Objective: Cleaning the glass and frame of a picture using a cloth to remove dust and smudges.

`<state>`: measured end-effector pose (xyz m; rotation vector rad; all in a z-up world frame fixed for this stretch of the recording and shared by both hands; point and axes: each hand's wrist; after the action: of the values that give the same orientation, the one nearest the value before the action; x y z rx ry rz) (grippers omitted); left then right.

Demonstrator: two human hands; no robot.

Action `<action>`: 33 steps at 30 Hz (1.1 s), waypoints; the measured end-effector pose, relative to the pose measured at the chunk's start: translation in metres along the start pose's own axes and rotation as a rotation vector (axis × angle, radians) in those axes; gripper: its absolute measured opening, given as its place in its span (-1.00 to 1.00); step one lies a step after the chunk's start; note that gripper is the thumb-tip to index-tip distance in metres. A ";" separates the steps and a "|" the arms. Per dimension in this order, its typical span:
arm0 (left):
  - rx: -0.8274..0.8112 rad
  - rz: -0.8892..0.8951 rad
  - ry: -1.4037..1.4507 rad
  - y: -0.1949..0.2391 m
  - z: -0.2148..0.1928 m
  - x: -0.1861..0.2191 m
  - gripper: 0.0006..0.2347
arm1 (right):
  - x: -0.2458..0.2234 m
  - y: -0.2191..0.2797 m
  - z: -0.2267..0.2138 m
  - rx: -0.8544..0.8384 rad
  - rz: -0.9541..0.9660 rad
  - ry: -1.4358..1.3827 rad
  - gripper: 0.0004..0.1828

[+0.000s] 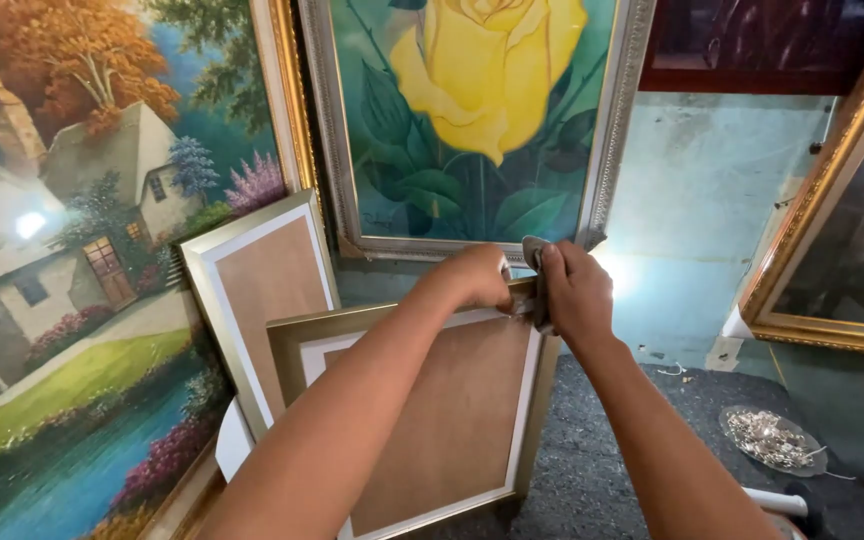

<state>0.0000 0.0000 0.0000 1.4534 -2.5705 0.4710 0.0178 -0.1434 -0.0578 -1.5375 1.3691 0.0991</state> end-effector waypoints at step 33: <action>0.366 -0.368 -0.285 0.172 -0.046 -0.042 -0.44 | -0.015 0.000 0.030 0.136 -0.252 0.473 -0.59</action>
<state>-0.1258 0.1324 -0.0018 2.2096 -2.4110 0.7526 0.0287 -0.1117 -0.0620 -1.6651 1.4891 -0.5339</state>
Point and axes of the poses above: each hand's wrist, its own y-axis away from the middle knuckle, its own z-axis out of the palm, x = y × z, and after that the axes turned 8 degrees about z, right-handed
